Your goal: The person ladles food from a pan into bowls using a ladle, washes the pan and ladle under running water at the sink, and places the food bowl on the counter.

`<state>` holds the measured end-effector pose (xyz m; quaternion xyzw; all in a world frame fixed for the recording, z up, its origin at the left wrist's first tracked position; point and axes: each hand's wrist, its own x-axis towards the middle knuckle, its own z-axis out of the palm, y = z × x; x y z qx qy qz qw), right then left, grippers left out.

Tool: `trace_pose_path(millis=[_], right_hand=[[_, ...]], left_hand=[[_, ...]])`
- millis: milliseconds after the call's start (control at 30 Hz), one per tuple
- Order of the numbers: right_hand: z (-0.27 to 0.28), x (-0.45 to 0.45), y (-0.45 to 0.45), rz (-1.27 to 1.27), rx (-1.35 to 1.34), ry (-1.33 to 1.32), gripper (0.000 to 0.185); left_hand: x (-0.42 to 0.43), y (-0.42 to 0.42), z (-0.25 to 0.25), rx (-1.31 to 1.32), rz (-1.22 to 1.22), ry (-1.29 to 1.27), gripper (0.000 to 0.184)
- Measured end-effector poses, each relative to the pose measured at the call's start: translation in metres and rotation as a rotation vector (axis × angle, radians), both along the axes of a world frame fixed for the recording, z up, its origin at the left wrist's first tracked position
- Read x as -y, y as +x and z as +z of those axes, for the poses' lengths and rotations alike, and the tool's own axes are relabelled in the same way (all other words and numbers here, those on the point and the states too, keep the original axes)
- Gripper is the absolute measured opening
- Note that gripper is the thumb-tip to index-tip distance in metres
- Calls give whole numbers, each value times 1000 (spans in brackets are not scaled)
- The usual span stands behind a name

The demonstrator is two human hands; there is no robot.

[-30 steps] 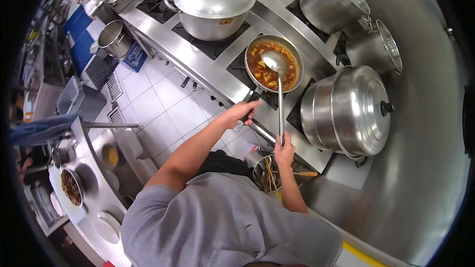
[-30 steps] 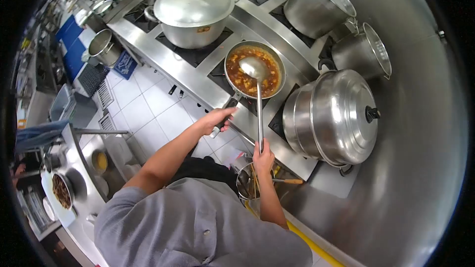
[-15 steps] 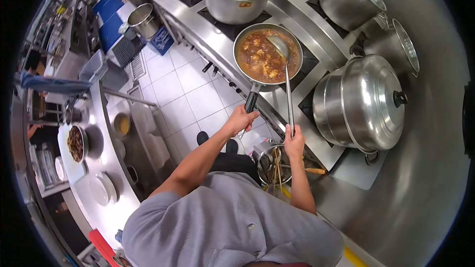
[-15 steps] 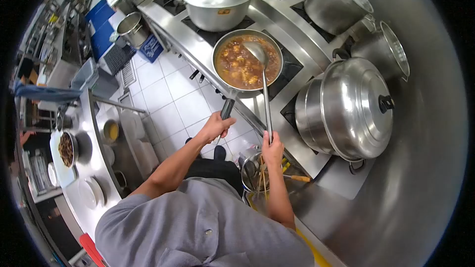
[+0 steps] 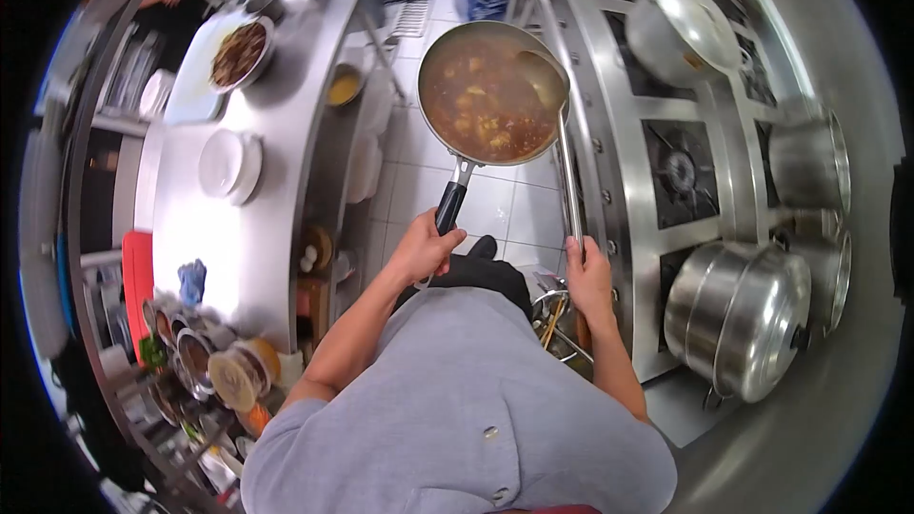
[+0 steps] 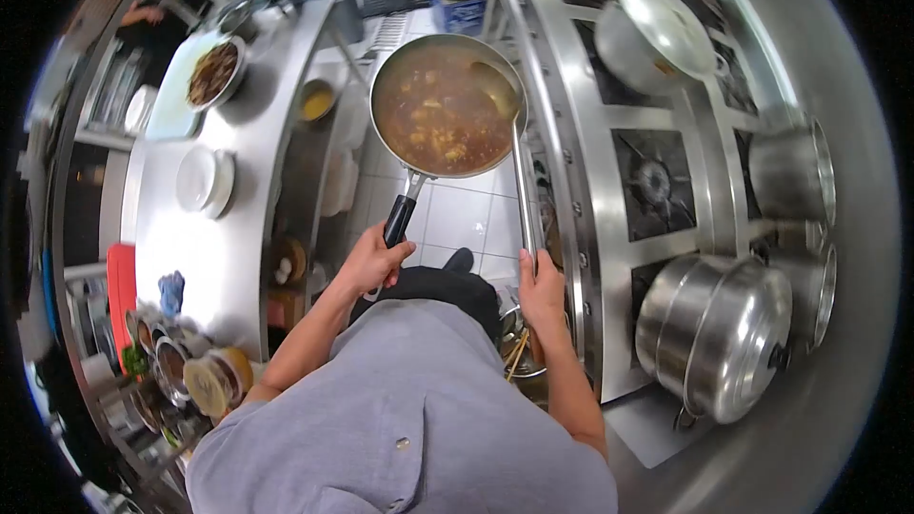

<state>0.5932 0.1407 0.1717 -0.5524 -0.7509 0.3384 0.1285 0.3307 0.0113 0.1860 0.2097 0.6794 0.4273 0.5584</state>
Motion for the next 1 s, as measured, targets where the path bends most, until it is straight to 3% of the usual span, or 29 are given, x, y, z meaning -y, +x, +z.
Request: trace_pose_path(millis=[100, 133, 200, 467, 733, 1000], right_hand=[[9, 23, -21, 183, -48, -390, 38], [28, 31, -38, 222, -28, -394, 38], [77, 50, -71, 188, -92, -925, 35], [167, 95, -188, 524, 6, -1435, 42], [176, 149, -298, 690, 81, -1635, 27], [195, 164, -390, 857, 247, -1512, 22]], left_hand=[[47, -24, 18, -2, 147, -17, 22], [62, -30, 21, -9, 198, -10, 22], [91, -37, 32, -17, 279, -14, 21], [198, -46, 72, 12, 595, -45, 20], [275, -51, 90, 73, 938, 38, 18], [287, -71, 67, 68, 1324, 82, 16]])
